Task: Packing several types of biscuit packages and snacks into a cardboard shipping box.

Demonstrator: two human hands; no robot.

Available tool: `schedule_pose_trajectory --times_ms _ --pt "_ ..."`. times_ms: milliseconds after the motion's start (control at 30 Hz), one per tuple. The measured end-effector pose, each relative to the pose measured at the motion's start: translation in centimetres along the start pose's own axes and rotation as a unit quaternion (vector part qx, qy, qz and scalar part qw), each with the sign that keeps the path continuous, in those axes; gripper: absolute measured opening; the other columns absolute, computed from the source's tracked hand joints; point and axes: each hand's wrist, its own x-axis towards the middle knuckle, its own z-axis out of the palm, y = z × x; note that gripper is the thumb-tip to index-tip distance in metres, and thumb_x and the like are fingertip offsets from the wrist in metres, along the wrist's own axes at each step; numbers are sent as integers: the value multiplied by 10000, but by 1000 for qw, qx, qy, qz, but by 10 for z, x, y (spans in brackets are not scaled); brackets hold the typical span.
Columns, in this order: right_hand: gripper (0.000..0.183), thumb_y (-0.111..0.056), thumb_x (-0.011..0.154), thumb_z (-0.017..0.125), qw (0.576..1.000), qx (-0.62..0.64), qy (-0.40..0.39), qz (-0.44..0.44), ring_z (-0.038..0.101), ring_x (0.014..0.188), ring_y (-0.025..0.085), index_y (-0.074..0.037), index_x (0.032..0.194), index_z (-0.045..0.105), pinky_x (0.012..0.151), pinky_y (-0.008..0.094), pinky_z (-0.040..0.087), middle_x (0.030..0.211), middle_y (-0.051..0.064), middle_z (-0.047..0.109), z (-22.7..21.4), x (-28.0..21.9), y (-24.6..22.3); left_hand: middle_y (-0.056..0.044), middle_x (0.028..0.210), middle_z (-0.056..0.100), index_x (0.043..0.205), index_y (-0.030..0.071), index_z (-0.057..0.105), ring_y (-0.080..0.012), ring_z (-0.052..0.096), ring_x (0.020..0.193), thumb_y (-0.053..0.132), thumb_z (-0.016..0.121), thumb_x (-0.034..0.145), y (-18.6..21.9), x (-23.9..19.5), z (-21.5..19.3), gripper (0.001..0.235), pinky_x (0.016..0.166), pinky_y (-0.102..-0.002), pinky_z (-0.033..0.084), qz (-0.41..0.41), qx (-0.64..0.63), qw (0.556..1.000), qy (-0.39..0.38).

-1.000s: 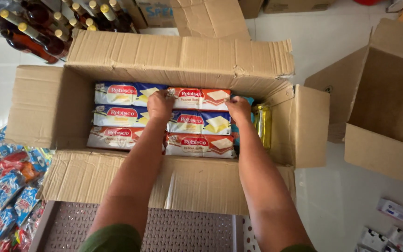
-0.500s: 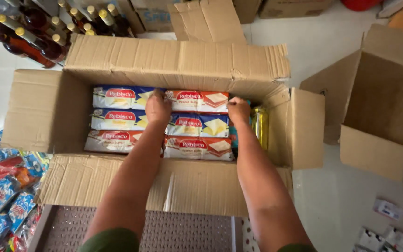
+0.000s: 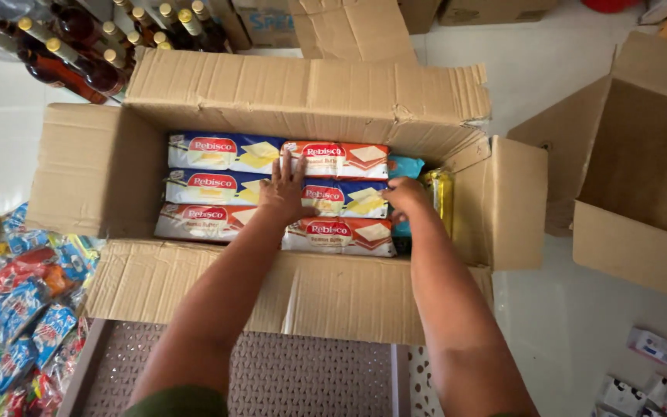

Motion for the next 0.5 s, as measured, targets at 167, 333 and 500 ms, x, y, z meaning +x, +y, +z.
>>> schedule_pose_trajectory --times_ms 167,333,500 --pt "575 -379 883 721 999 33 -26 -4 758 727 271 -170 1400 581 574 445 552 1061 77 770 2 14 14 -151 1711 -108 1643 207 -46 -374 83 1576 702 837 678 -1 7 5 1398 1142 -604 354 -14 -8 1000 -12" --pt "378 -427 873 758 976 -199 47 -77 721 888 313 -129 1105 757 736 470 576 1033 154 759 -11 -39 -13 -154 1710 32 1643 219 28 -368 190 1550 581 897 663 -2 -19 -18 1359 1100 -579 421 -22 -53 998 -6" --pt "302 -398 813 796 929 -344 -5 -135 698 931 323 -131 953 803 859 435 564 1037 160 738 -7 -92 -18 -147 1531 554 1510 104 496 -321 572 1379 448 895 708 -9 -33 7 959 1074 -434 535 -45 -49 997 27"
